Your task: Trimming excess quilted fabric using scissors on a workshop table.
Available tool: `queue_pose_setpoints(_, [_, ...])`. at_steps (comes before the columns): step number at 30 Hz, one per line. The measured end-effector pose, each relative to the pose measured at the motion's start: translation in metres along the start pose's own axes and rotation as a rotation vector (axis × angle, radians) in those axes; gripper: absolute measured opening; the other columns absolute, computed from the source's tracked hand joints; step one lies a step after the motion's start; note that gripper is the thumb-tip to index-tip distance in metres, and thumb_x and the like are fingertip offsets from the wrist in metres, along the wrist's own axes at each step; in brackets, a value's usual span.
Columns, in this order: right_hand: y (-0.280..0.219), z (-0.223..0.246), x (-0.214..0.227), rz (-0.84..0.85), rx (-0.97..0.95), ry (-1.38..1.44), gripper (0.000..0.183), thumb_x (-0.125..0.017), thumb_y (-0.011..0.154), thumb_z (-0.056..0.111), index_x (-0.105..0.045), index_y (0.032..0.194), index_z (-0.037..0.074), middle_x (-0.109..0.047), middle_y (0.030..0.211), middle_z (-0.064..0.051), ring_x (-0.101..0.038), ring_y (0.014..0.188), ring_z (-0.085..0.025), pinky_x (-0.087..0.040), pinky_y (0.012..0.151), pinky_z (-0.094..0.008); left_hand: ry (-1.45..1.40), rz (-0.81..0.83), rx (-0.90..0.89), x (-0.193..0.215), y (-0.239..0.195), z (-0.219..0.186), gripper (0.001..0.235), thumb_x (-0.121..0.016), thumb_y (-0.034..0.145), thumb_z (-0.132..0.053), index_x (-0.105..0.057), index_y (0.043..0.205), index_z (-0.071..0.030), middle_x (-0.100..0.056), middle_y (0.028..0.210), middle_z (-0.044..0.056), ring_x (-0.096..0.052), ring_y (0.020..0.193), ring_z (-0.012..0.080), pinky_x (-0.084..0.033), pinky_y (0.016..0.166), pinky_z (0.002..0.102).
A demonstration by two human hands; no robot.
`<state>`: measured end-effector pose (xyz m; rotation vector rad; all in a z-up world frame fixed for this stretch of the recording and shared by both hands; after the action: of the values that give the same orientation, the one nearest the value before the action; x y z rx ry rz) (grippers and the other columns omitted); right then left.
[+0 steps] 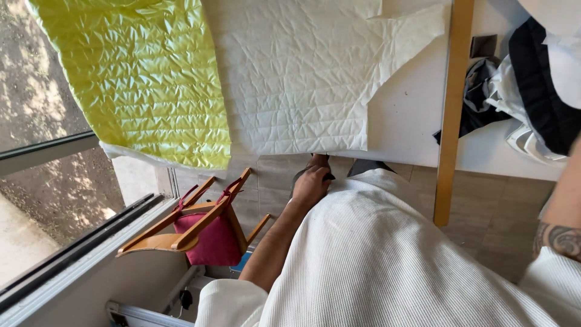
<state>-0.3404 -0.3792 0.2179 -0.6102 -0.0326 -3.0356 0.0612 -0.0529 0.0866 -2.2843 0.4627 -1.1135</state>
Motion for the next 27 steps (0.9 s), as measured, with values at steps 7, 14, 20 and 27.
queue_pose_setpoints(7, [-0.112, 0.001, -0.074, -0.03, 0.121, 0.015, 0.037, -0.084, 0.099, 0.011, -0.057, 0.117, -0.007, -0.063, 0.122, -0.024, -0.059, 0.123, -0.037, -0.038, 0.114, -0.043, 0.51, -0.409, -0.582, -0.007, 0.06, -0.065, 0.014, -0.065, 0.086, -0.014, -0.061, 0.099, -0.011, -0.052, 0.095, 0.006, -0.06, 0.091, 0.0267, -0.048, 0.074, 0.039])
queue_pose_setpoints(14, [-0.218, -0.01, -0.137, 0.078, -0.309, -0.029, 0.045, -0.083, 0.096, 0.02, -0.061, 0.126, -0.005, -0.073, 0.103, -0.018, -0.072, 0.095, -0.025, -0.053, 0.087, -0.034, 0.592, -0.366, -0.827, -0.071, 0.131, -0.063, 0.024, -0.079, 0.075, -0.021, -0.061, 0.09, -0.014, -0.055, 0.096, 0.008, -0.057, 0.093, 0.0289, -0.045, 0.075, 0.044])
queue_pose_setpoints(20, [-0.246, -0.031, -0.161, 0.276, -0.551, 0.022, 0.036, -0.078, 0.095, 0.018, -0.067, 0.122, -0.003, -0.075, 0.092, -0.019, -0.075, 0.08, -0.025, -0.056, 0.083, -0.037, 0.498, -0.499, -0.927, -0.045, 0.104, -0.071, 0.016, -0.069, 0.073, -0.009, -0.054, 0.08, -0.011, -0.048, 0.087, 0.008, -0.051, 0.082, 0.0292, -0.038, 0.067, 0.043])
queue_pose_setpoints(27, [-0.242, -0.049, -0.203, 0.391, -0.73, 0.152, 0.036, -0.072, 0.094, 0.019, -0.069, 0.116, -0.008, -0.073, 0.079, -0.021, -0.072, 0.073, -0.027, -0.056, 0.079, -0.04, 0.489, -0.602, -0.951, 0.004, 0.076, -0.081, 0.003, -0.059, 0.087, -0.01, -0.057, 0.085, -0.011, -0.045, 0.084, 0.006, -0.047, 0.075, 0.0258, -0.036, 0.064, 0.04])
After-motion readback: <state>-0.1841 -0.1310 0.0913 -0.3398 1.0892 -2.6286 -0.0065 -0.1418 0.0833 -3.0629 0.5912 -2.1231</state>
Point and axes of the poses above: each hand's wrist, its own y-axis towards the middle knuckle, its own x-axis out of the back of the hand, z = x × y, the point moved 8 cm from there along y, towards the middle knuckle
